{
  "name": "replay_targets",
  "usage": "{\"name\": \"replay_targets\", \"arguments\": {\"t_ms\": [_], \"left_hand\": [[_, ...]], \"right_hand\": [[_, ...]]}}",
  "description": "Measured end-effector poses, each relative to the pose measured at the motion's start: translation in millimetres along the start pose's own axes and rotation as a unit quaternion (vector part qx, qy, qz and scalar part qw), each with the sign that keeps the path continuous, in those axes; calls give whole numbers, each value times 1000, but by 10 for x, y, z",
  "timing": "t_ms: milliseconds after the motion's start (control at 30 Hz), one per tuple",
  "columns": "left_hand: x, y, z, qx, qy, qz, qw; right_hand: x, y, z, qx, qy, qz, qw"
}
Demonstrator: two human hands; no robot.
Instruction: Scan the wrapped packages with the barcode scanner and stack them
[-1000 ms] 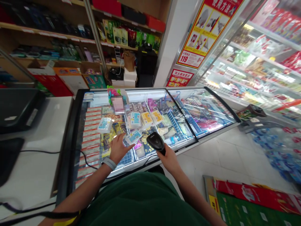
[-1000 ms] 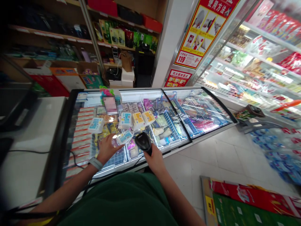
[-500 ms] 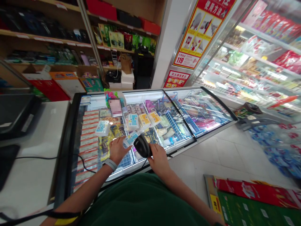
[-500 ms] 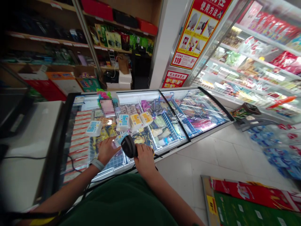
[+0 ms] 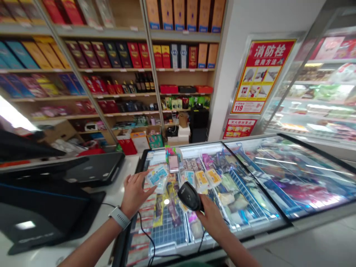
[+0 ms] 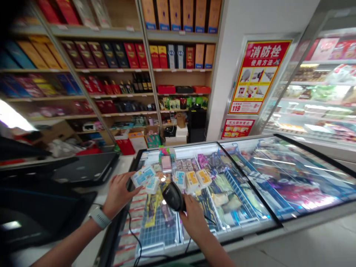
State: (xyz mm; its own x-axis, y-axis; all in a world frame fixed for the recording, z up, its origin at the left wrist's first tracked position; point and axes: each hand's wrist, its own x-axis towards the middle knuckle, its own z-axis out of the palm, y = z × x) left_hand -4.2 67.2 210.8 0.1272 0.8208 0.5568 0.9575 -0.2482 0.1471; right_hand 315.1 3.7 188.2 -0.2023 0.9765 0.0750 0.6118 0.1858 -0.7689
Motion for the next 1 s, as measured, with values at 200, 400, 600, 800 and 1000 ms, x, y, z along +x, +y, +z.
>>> {"name": "replay_targets", "arguments": {"t_ms": [200,400,600,800,1000], "left_hand": [[440,48,-859,69,87,28,993],[127,390,-751,80,222,-40,971],[-379,624,-21,33,206,-90,974],[-630,684,324,9,138,-82,987],[-770,646,457,5,134,-73,988]], "right_hand": [[338,-454,-491,94,14,-54,994],[218,-607,-685,128,13,-68,989],[-79,-320,-350,122,1,-24,992],[-253,-181,-70,106,-21,-2,994],[-311,-212,33,88,-37,20,995]]}}
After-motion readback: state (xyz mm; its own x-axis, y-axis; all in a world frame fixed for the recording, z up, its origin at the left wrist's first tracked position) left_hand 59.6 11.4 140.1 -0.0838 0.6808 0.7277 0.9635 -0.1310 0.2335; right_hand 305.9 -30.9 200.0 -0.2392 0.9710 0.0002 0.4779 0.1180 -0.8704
